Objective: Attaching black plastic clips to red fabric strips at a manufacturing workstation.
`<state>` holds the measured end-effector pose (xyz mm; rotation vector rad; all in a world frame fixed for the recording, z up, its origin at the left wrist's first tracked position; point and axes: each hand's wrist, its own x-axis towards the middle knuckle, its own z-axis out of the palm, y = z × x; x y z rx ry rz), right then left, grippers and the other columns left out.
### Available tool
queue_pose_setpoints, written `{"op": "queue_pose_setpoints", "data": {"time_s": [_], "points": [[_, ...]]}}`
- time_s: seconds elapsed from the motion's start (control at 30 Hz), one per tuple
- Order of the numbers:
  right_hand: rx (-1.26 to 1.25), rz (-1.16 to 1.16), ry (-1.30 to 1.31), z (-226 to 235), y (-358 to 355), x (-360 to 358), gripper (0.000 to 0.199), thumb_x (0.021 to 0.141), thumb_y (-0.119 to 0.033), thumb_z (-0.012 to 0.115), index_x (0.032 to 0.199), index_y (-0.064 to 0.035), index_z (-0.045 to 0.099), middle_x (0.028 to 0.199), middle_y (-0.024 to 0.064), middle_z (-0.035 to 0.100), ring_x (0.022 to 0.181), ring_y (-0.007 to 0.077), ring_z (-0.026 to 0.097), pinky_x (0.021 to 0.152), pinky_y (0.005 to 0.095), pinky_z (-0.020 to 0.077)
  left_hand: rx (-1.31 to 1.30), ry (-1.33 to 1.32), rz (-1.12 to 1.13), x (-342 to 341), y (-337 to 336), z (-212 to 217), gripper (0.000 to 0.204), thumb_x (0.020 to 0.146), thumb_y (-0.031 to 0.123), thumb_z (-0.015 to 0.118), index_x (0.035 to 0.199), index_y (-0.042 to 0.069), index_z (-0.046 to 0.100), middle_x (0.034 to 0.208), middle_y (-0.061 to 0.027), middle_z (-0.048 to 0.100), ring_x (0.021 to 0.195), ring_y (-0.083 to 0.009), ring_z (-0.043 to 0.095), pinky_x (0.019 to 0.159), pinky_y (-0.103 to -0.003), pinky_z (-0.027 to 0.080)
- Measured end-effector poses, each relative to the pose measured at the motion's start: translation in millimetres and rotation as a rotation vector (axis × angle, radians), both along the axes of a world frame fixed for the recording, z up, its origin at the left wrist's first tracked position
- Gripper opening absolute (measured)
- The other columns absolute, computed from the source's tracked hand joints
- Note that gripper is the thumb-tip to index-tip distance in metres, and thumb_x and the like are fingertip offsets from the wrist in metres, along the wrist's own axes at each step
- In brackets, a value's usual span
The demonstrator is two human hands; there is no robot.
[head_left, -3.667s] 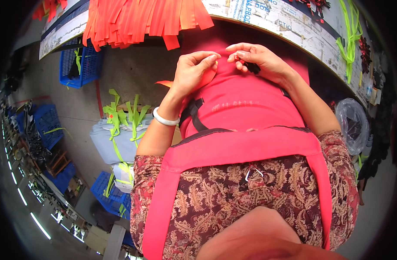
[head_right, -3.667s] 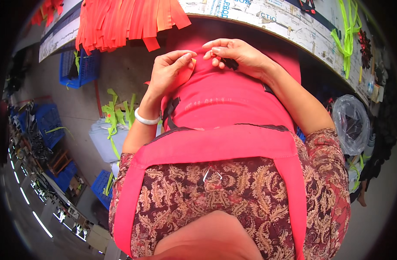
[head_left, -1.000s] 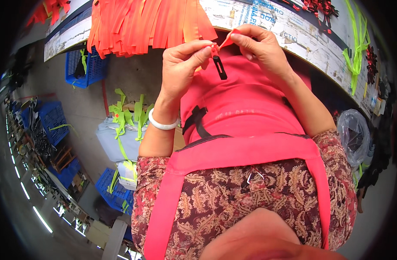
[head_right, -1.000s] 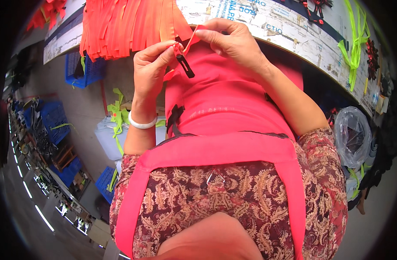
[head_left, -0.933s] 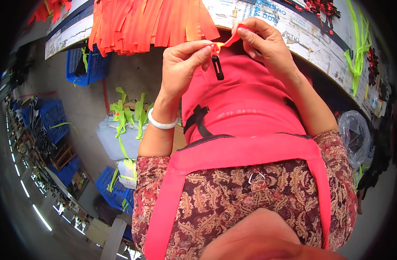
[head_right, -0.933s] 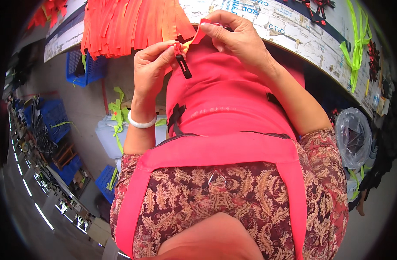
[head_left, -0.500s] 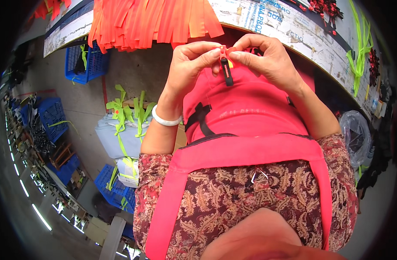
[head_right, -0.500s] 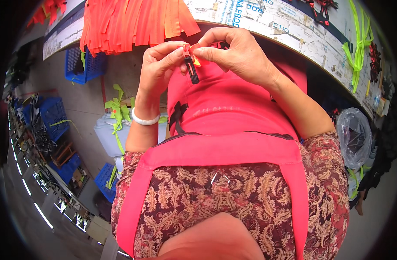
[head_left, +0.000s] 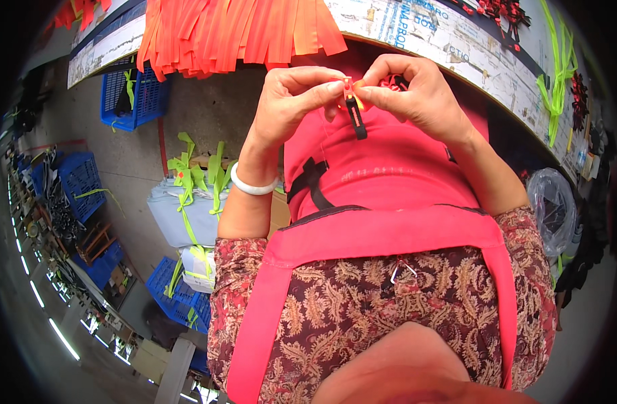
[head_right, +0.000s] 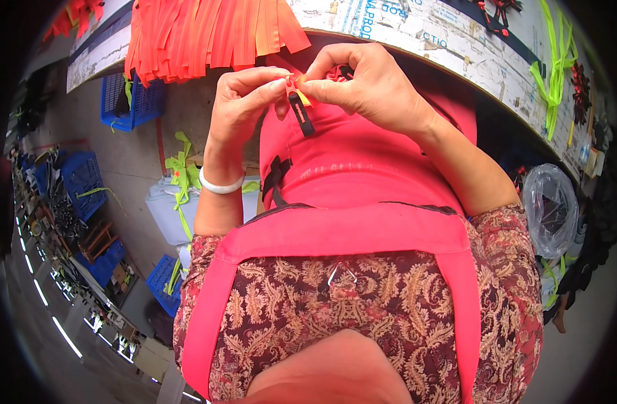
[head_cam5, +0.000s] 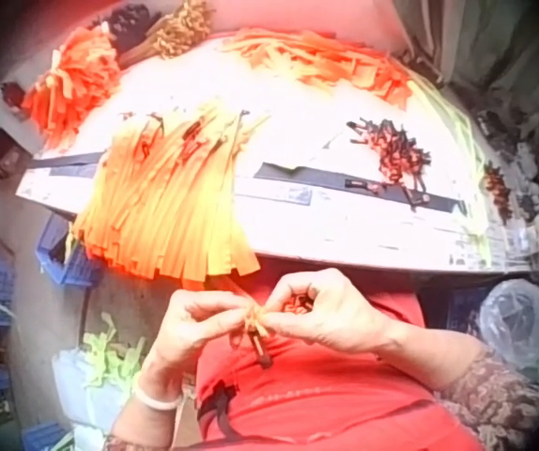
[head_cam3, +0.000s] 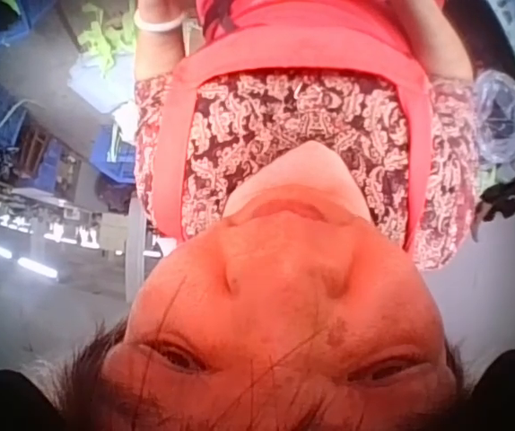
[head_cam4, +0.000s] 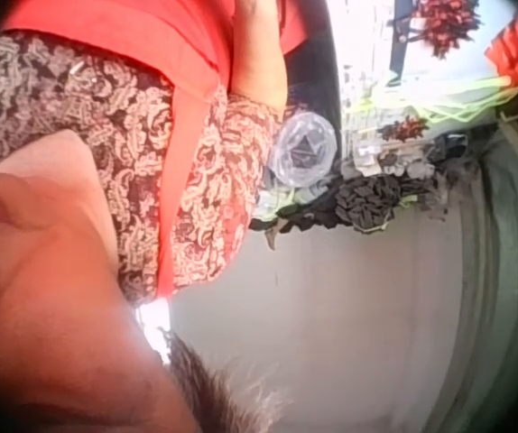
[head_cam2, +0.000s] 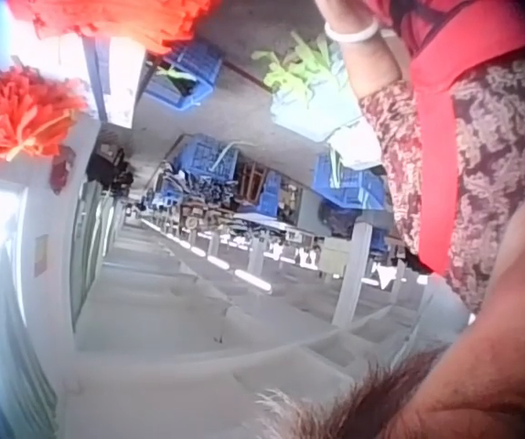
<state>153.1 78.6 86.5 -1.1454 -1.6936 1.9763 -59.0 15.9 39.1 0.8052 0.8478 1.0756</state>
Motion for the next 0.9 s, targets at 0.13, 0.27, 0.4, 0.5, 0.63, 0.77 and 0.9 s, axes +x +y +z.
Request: {"op": "queue_pose_setpoints", "data": {"time_s": [0.13,0.27,0.4,0.5,0.63,0.77,0.9], "points": [[-0.025,0.023,0.01,-1,-4,-1,0.017,0.088,-0.017,0.068,0.085,-0.0003,0.066,0.067,-0.0023,0.057,0.056,0.0008,0.047,0.049,0.0167,0.0365,-0.017,-0.04,-0.005,-2,-4,-3,0.017,0.089,0.007,0.065,0.099,-0.006,0.068,0.083,-0.0103,0.069,0.065,-0.0127,0.062,0.059,-0.024,0.051],[0.068,0.028,-0.029,-5,-13,-5,0.017,0.087,-0.017,0.068,0.085,-0.0006,0.066,0.067,-0.0025,0.057,0.056,0.0009,0.047,0.049,0.0169,0.0363,0.024,0.044,0.018,-2,-14,-8,0.018,0.089,0.006,0.063,0.1,-0.006,0.068,0.081,-0.0103,0.068,0.064,-0.0133,0.061,0.057,-0.024,0.049],[0.101,-0.009,-0.028,-8,-25,-11,0.017,0.087,-0.017,0.068,0.084,-0.001,0.066,0.067,-0.0032,0.057,0.056,0.0007,0.046,0.049,0.0168,0.0365,0.048,0.115,0.016,-7,-21,-8,0.019,0.089,0.006,0.062,0.102,-0.007,0.067,0.081,-0.0108,0.066,0.063,-0.0136,0.06,0.055,-0.025,0.048],[0.089,0.022,-0.032,-9,-27,-12,0.016,0.087,-0.017,0.068,0.084,-0.0011,0.066,0.067,-0.0035,0.056,0.056,0.0006,0.046,0.049,0.0169,0.0366,-0.016,0.006,0.001,-9,-25,-10,0.019,0.089,0.01,0.066,0.099,-0.006,0.069,0.081,-0.011,0.069,0.064,-0.0125,0.062,0.059,-0.024,0.051],[0.088,0.045,-0.024,-6,-25,-15,0.016,0.088,-0.017,0.068,0.086,-0.0013,0.066,0.066,-0.0036,0.056,0.056,0.0004,0.046,0.048,0.0166,0.036,-0.018,0.003,0.002,-12,-27,-8,0.019,0.089,0.01,0.066,0.099,-0.006,0.068,0.081,-0.0111,0.069,0.065,-0.0123,0.062,0.059,-0.024,0.051],[0.009,-0.085,0.039,-14,-34,-20,0.016,0.088,-0.017,0.069,0.089,-0.0014,0.067,0.068,-0.0027,0.058,0.056,0.0005,0.047,0.048,0.0161,0.0367,0.035,0.039,0.054,-8,-27,-7,0.018,0.09,0.007,0.063,0.102,-0.005,0.068,0.082,-0.0097,0.068,0.068,-0.0126,0.062,0.059,-0.023,0.049],[0.07,-0.229,0.125,-28,-40,-25,0.017,0.089,-0.018,0.069,0.093,-0.002,0.067,0.075,-0.0008,0.062,0.062,0.0016,0.052,0.054,0.0164,0.042,0.11,0.126,0.175,7,-37,-12,0.015,0.089,0.007,0.066,0.101,-0.001,0.07,0.083,-0.0017,0.067,0.071,-0.0049,0.058,0.061,-0.019,0.047]]}}
